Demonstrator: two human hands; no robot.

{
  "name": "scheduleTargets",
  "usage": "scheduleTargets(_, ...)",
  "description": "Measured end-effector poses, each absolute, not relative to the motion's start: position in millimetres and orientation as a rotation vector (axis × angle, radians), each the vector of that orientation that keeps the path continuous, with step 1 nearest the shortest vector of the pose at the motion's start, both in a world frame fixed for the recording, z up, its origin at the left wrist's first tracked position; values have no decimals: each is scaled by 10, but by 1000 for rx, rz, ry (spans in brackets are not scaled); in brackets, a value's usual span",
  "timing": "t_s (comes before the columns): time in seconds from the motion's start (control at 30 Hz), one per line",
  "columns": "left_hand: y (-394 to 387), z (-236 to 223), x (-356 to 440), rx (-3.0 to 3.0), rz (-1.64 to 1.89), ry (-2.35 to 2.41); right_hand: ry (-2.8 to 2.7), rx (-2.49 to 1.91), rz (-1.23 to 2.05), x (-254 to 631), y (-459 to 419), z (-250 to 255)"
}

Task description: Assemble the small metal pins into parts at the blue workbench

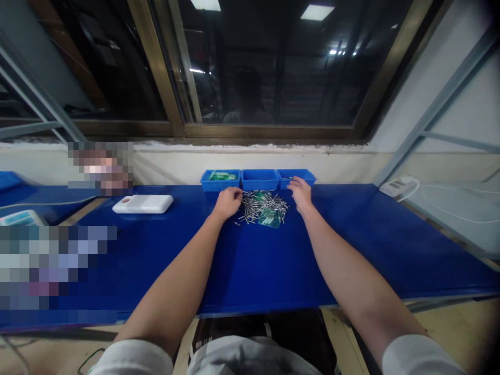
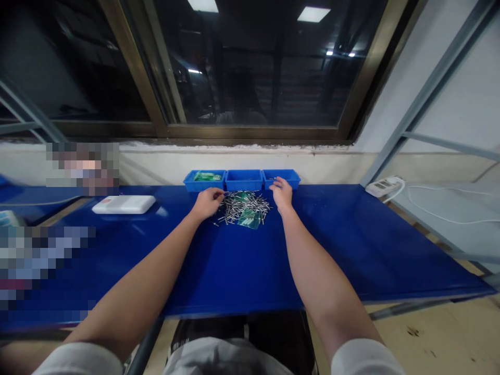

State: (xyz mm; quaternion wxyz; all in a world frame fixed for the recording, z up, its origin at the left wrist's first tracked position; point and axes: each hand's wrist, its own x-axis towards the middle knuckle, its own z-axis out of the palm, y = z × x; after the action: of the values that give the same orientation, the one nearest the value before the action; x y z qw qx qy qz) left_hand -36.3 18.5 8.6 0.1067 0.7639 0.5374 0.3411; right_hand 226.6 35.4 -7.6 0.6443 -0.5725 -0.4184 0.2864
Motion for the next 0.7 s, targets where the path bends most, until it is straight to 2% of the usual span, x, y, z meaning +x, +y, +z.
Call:
scheduleTargets(0.3, 164, 37, -329, 2475, 806, 1477, -1202, -1259, 440, 2136, 302, -89)
scheduleTargets(0.7, 105, -23, -240, 2507, 621, 1542, -2139, -1232, 186, 1711, 50, -24)
